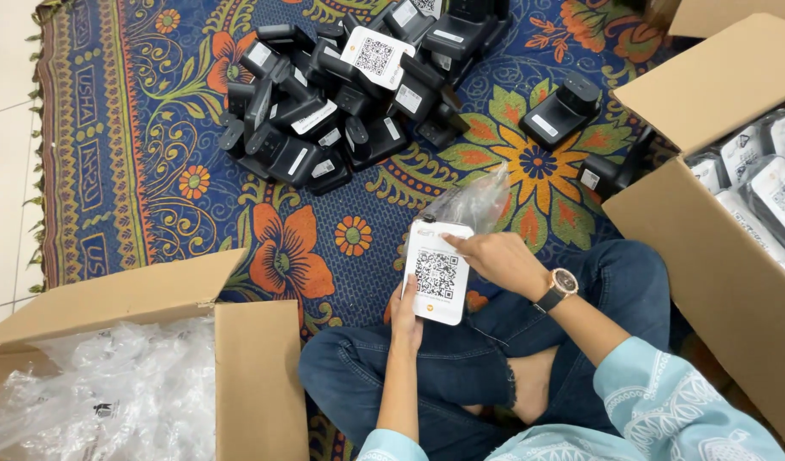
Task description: The person sits on a patterned rug and packs small black electronic devices into clear plastic bags. They place each wrapped device into a cardboard box, arranging them in neat rows alongside other packaged units.
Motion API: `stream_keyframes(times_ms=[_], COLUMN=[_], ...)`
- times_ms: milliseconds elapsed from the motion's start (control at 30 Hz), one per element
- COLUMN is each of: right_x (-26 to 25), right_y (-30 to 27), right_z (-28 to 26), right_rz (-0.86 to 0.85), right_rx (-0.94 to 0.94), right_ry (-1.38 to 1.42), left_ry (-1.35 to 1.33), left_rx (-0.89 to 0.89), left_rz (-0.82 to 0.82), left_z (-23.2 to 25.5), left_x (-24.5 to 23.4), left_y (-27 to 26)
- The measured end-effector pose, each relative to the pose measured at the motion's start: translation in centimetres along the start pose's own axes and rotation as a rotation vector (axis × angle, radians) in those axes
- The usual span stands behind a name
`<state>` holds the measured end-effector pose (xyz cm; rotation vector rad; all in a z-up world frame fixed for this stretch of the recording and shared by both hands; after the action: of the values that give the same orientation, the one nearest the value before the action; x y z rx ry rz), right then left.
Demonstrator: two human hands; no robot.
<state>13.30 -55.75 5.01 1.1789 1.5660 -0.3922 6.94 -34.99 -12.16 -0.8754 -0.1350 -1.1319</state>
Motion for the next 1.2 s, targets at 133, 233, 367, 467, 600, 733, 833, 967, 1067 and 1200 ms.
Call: stream_keyframes(times_ms=[133, 233, 367, 467, 600, 733, 833, 967, 1067, 1200], right_x=[1.4, 3.0, 4.0, 5.7, 10.0, 9.3, 10.1, 12.2, 12.8, 14.4], right_y=[-1.6, -3.6, -5.4, -7.0, -9.0, -7.1, -6.8, -8.0, -8.4, -9.7], right_z=[-1.7, -3.2, -4.3, -2.3, 3.4, 1.8, -0.1, -0.4, -0.6, 0.9], right_rz=[-0.007, -0.132, -0.034, 0.009, 0.254, 0.202, 0.038, 0.062, 0.027, 0.022], right_rx=[0.017, -0.08, -0.158, -0.05, 0.771, 0.949, 1.018, 1.136, 1.133, 1.198], right_ry=[0.085, -0.016, 0.159, 0.334, 0.985, 1.176, 1.55, 1.593, 1.643, 1.756], left_ry=[-0.041, 0.051, 0.005, -0.011, 0.011, 0.08, 0.103, 0.023, 0.198, 0.993], left_rx=[0.02, 0.065, 0.081, 0.069, 0.121, 0.117, -0.046, -0.016, 0.224, 0.864], left_rz=[0.0, -0.034, -0.004, 0.037, -0.064, -0.188, -0.256, -0.158, -0.029, 0.303], left_z=[0.6, 0.3, -0.4, 0.2, 1.6, 0.6, -0.2, -0.2, -2.7, -3.8], left_x=[0.0, 0.0, -0.7, -0.4, 1.1, 0.9, 0.3, 0.4, -1.8, -2.4], left_y=[-0.2, -0.1, 0.5, -0.2, -1.7, -1.2, -1.0, -1.1, 1.9, 1.8])
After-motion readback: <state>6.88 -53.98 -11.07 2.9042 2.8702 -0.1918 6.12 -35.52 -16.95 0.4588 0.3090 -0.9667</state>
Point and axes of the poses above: each hand's wrist, its own y-axis towards the middle knuckle, its own x-axis out of the palm, z = x × y, the point moved 1 cm from there along y, towards the middle knuckle, and after that the axes turned 10 degrees about z, right-handed, at the moved point
